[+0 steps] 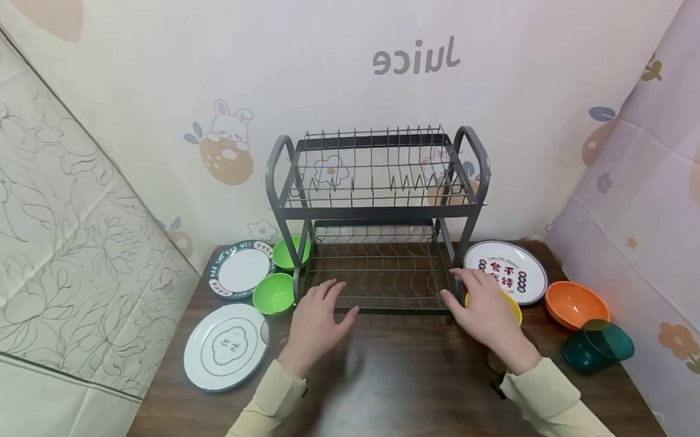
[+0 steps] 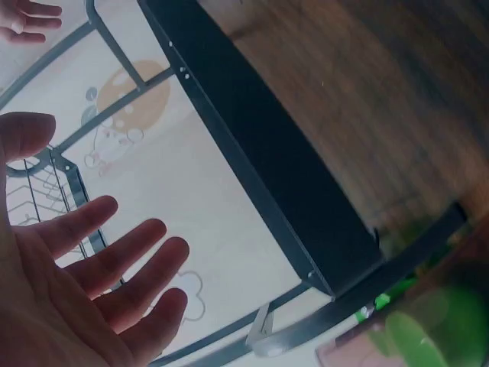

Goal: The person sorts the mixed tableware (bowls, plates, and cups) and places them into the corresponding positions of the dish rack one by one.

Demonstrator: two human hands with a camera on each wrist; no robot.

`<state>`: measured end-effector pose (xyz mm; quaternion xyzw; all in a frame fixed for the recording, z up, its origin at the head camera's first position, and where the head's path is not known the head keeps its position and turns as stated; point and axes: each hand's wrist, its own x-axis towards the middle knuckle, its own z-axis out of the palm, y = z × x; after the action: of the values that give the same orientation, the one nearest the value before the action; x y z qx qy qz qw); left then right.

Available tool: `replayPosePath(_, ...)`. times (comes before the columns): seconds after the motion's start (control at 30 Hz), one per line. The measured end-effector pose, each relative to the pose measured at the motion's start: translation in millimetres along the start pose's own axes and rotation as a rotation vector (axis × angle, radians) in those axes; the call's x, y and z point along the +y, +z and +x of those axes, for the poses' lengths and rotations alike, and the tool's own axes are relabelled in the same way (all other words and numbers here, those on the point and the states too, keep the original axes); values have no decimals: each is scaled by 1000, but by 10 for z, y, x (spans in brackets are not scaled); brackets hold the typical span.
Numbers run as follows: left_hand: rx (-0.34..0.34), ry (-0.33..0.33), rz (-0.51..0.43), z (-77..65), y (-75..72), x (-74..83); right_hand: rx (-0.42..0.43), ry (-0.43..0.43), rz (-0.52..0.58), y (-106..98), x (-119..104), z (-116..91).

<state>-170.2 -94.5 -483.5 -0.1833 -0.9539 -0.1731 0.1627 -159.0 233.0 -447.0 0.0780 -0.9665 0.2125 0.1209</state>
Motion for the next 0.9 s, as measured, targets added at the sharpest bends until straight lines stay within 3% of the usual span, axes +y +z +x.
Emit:
replayPosePath(0.23,17,57,-26,-123,133,68,-55,101,-10,-224,222,60)
replayPosePath(0.5,42,103,-42,-258,254,99,-67,149,-7,-486,527,102)
replayPosePath(0.77,-25,83,-53,-404,374,89,-30,188,30,-586,908,106)
replayPosePath(0.9,-78,70,-63,-492,428,93,-70,244,29,-566,1077,96)
